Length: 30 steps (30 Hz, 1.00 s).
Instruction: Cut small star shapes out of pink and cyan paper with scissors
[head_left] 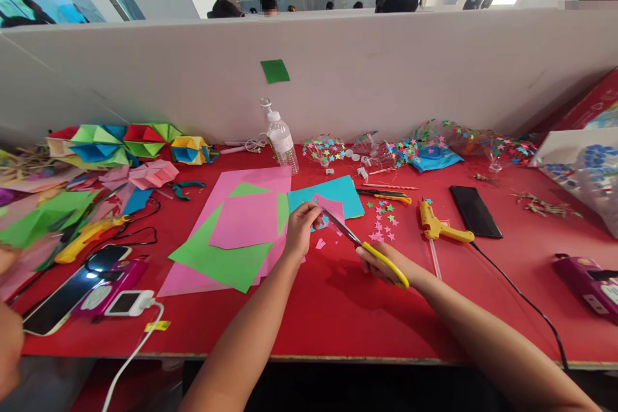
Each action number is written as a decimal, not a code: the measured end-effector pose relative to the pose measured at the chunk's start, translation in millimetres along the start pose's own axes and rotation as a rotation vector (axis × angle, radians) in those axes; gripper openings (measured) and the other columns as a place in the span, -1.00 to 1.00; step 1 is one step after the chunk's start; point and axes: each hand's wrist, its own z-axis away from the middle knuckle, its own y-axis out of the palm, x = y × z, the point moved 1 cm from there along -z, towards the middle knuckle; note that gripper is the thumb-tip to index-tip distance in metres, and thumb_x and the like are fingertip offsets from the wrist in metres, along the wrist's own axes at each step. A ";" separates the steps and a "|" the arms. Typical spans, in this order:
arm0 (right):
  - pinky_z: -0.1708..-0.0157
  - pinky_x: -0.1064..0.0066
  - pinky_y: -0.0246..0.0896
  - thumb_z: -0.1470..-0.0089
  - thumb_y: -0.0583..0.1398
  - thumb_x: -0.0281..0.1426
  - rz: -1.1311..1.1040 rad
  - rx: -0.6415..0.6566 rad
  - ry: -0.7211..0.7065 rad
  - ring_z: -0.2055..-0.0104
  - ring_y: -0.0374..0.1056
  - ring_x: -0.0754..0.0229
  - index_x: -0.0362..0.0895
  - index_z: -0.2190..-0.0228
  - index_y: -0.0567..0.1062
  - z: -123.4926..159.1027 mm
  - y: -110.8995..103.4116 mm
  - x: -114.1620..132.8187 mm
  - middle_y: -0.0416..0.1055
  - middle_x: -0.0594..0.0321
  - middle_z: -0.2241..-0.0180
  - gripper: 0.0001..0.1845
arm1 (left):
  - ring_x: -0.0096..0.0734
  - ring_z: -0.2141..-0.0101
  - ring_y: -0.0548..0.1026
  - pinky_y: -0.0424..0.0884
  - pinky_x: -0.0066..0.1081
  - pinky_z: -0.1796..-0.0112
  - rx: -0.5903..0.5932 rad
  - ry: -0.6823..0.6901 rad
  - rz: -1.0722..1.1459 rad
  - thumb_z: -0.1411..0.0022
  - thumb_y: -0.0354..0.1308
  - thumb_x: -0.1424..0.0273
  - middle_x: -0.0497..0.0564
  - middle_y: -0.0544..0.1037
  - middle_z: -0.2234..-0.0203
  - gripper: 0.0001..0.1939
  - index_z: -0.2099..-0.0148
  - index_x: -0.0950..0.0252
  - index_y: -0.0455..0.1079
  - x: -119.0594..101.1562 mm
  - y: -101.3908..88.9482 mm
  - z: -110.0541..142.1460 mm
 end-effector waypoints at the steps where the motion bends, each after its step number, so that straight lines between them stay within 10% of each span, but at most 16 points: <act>1: 0.78 0.54 -0.11 -0.04 0.03 0.22 0.005 0.003 -0.008 0.80 0.00 0.40 -0.14 0.59 0.32 0.2 0.3 0.7 0.02 0.48 0.83 -0.34 | -0.60 0.63 0.26 0.18 -0.52 0.56 0.002 -0.004 -0.005 -0.03 0.20 0.34 -0.15 0.33 0.70 -0.84 0.51 0.29 0.37 0.5 0.4 0.3; 30: 0.79 0.55 -0.14 -0.04 0.05 0.22 -0.019 0.015 0.008 0.79 -0.01 0.41 -0.13 0.58 0.31 -1.6 -1.8 -1.4 0.03 0.47 0.82 -0.35 | -0.61 0.64 0.27 0.21 -0.52 0.54 -0.023 -0.029 -0.013 -0.01 0.20 0.34 -0.16 0.33 0.68 -0.86 0.49 0.29 0.33 -0.1 0.8 0.1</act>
